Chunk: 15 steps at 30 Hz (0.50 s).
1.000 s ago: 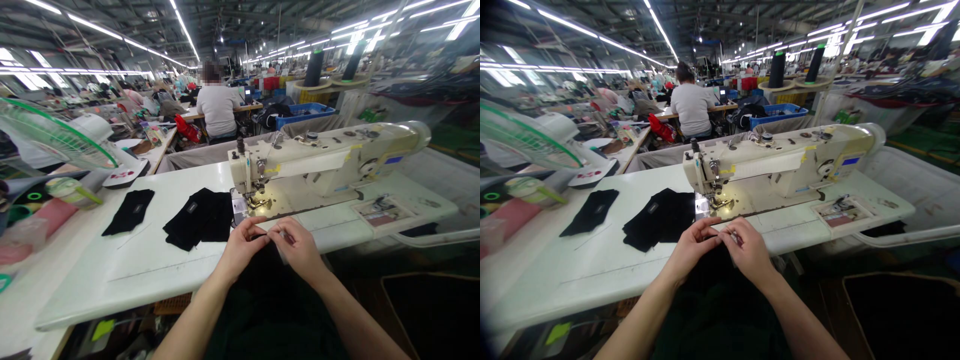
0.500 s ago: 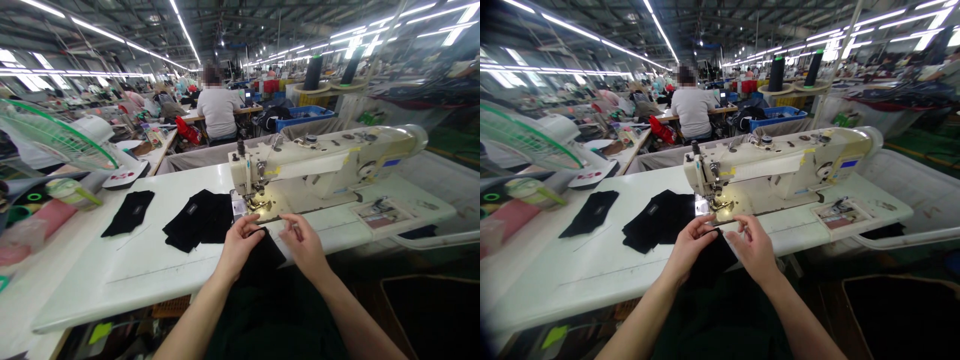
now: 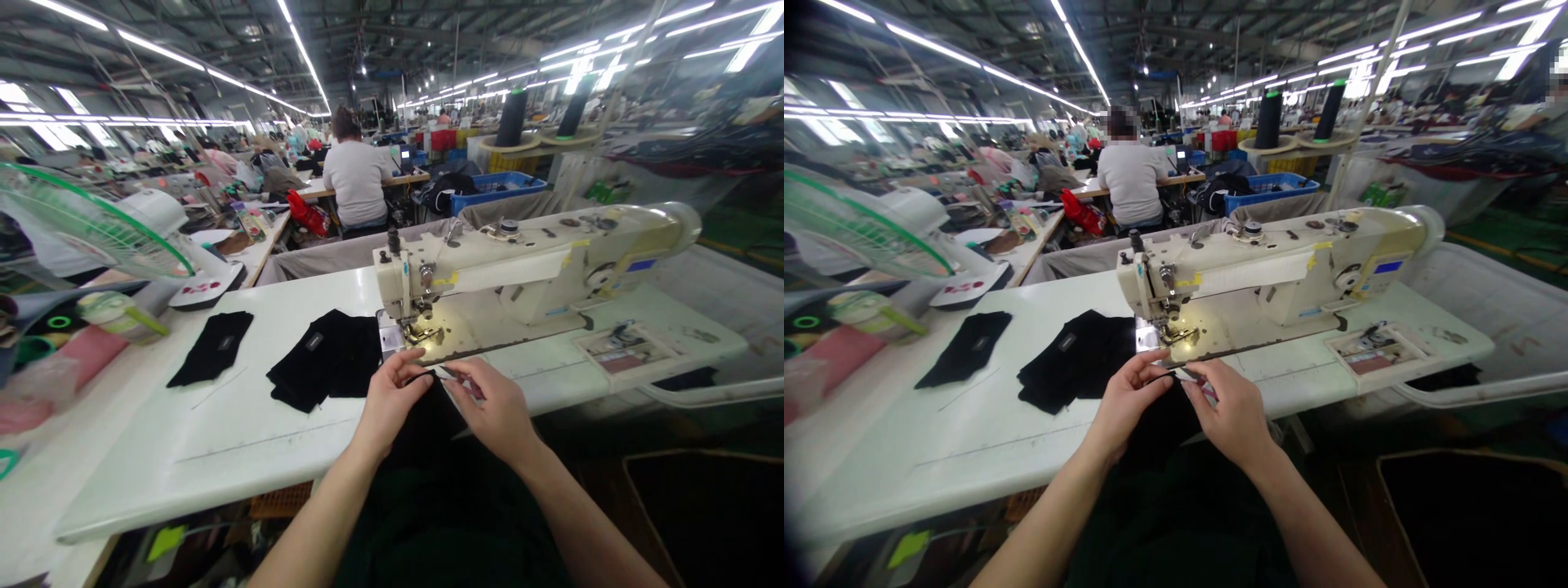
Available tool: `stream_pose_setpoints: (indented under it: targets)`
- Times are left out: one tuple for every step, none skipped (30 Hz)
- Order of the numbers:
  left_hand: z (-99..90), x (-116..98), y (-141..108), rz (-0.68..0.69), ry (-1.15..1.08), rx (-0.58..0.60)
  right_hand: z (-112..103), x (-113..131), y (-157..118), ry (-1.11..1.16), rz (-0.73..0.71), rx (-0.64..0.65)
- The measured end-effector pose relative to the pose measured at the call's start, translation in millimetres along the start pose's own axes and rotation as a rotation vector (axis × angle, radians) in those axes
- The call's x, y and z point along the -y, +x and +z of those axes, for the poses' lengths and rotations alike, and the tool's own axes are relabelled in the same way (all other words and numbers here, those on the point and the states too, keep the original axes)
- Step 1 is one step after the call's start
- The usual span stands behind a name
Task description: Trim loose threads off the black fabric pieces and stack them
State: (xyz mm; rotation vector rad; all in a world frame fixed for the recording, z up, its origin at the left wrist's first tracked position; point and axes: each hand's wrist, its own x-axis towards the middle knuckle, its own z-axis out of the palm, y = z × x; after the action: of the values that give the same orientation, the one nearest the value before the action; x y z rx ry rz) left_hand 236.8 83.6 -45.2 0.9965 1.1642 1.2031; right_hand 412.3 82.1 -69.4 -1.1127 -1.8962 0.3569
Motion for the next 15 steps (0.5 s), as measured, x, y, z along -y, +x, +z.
stream_pose_setpoints:
  targets:
    - [0.0, 0.1, 0.1, 0.001, 0.003, 0.001, -0.5, 0.5, 0.1, -0.003, -0.009, 0.001]
    - [0.0, 0.4, 0.3, 0.0, 0.006, 0.002, -0.7, 0.6, 0.1, -0.008, -0.019, 0.0]
    - [0.1, 0.7, 0.5, 0.0, 0.01, 0.006, -0.6, 0.6, 0.2, -0.015, -0.03, -0.004]
    - [0.2, 1.2, 0.7, 0.001, 0.013, 0.01, -0.3, 0.3, 0.3, -0.027, -0.044, -0.012]
    - [0.3, 1.7, 0.8, 0.003, 0.014, 0.018, 0.0, 0.0, 0.4, -0.041, -0.061, -0.02]
    - [0.4, 2.2, 0.8, 0.007, 0.015, 0.027, 0.4, -0.4, 0.5, -0.057, -0.08, -0.03]
    - [0.6, 2.6, 0.7, 0.011, 0.017, 0.035, 0.6, -0.7, 0.6, -0.074, -0.099, -0.035]
    - [0.9, 2.8, 0.5, 0.015, 0.019, 0.042, 0.7, -0.9, 0.7, -0.092, -0.116, -0.037]
    - [1.1, 2.8, 0.2, 0.018, 0.02, 0.045, 0.7, -1.0, 0.7, -0.108, -0.13, -0.034]
    - [1.4, 2.5, -0.2, 0.018, 0.022, 0.045, 0.6, -1.1, 0.6, -0.121, -0.141, -0.028]
    - [1.7, 2.1, -0.7, 0.016, 0.025, 0.043, 0.6, -1.2, 0.4, -0.13, -0.146, -0.02]
    - [1.9, 1.5, -1.1, 0.014, 0.028, 0.04, 0.7, -1.5, 0.1, -0.132, -0.147, -0.012]
    - [2.1, 1.0, -1.5, 0.012, 0.03, 0.037, 0.9, -1.9, -0.3, -0.125, -0.14, -0.007]
    - [2.2, 0.6, -1.8, 0.011, 0.033, 0.034, 1.4, -2.6, -0.8, -0.109, -0.118, -0.013]
    - [2.3, 0.4, -2.1, 0.009, 0.035, 0.031, 2.2, -3.4, -1.4, -0.08, -0.077, -0.034]
